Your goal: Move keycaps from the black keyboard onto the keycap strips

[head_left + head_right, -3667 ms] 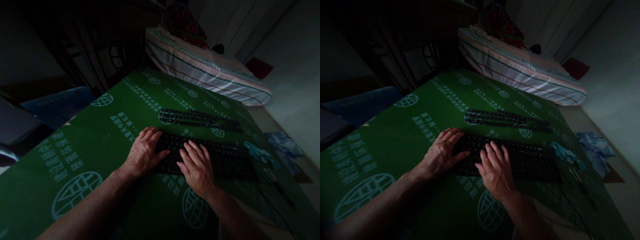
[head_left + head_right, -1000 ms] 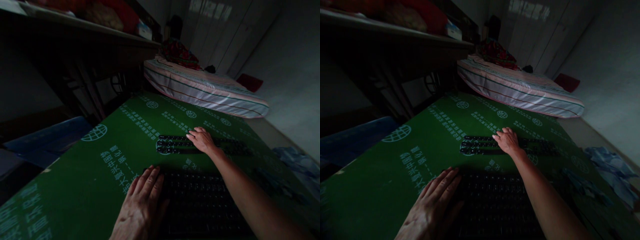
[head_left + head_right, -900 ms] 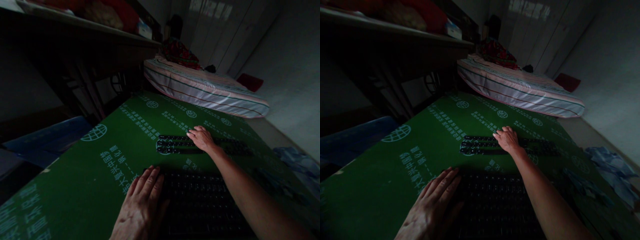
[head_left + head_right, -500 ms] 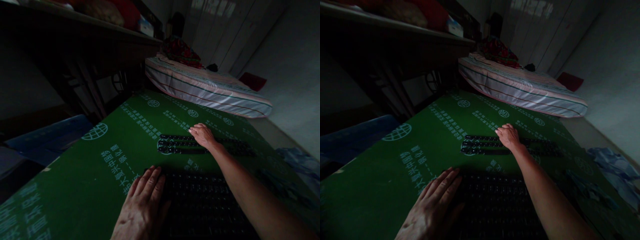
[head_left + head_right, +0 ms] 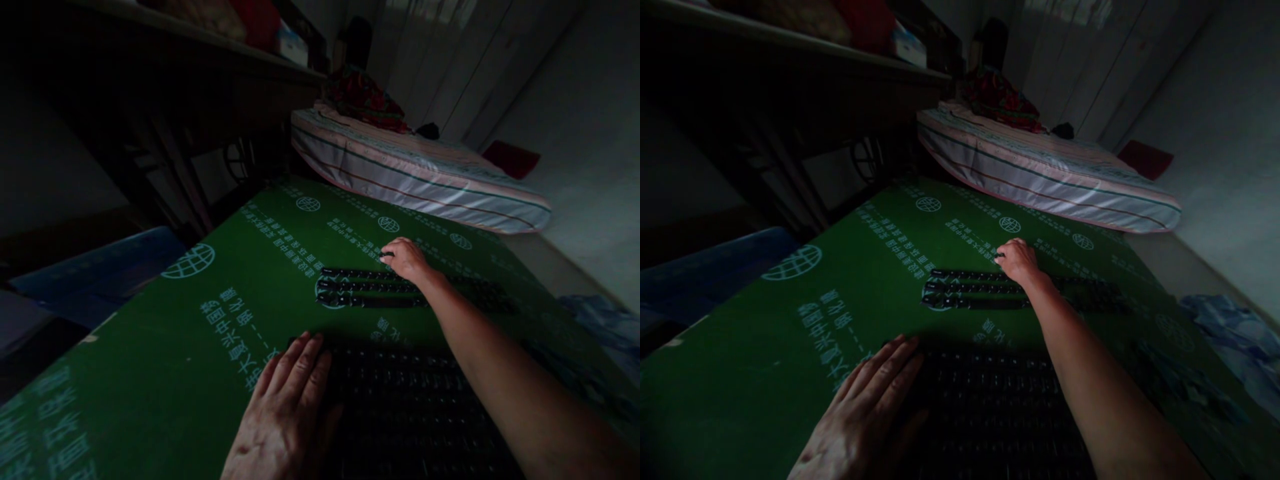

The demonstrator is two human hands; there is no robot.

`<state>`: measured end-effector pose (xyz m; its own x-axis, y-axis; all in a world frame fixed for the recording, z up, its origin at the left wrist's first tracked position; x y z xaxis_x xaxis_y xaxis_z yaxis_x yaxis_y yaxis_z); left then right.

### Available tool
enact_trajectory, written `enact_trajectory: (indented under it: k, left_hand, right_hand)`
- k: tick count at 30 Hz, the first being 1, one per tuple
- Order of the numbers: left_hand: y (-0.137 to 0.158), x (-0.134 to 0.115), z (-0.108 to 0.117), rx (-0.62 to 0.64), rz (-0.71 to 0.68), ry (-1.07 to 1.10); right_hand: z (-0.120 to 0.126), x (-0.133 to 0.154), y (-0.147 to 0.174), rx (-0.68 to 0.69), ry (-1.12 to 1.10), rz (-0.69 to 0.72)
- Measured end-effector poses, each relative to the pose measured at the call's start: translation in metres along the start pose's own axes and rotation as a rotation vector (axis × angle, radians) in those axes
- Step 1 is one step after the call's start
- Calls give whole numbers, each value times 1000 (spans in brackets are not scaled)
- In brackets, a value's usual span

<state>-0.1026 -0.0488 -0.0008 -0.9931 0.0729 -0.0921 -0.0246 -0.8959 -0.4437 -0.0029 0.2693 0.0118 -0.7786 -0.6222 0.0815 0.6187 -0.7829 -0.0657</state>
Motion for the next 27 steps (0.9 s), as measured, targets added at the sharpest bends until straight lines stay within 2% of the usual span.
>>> enact_trajectory:
  k: [4, 7, 12, 15, 17, 20, 23, 27]
  left_hand:
    - [-1, 0, 1, 13, 61, 28]
    - [1, 0, -1, -1, 30, 41]
    - [-1, 0, 0, 1, 30, 79]
    - [-7, -4, 6, 19, 13, 88]
    - [-9, -6, 9, 51, 18, 98]
    - [-11, -7, 11, 83, 39, 115]
    - [-11, -7, 12, 123, 64, 131]
    - [-13, -8, 14, 136, 80, 167]
  right_hand:
    - [-3, 0, -3, 1, -6, 1]
    - [-3, 0, -6, -13, -23, 13]
    - [12, 6, 9, -42, -69, 66]
    - [29, 17, 46, -86, -161, 162]
    - [39, 29, 83, -117, -270, 263]
    - [45, 46, 143, -117, -382, 344]
    - [43, 63, 189, -111, -441, 358]
    - [35, 78, 218, -154, -404, 347]
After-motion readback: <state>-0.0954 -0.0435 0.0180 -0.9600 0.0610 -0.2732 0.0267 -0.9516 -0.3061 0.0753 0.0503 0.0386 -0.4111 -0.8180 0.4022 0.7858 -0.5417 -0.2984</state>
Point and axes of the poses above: each hand's wrist, its own y-axis away from the middle knuckle, its own z-axis out of the back of the hand, x = y × z, the point moved 4 cm from there along -y, towards the middle knuckle, and after that the axes turned 3 degrees about x, right-handed, at the moved point
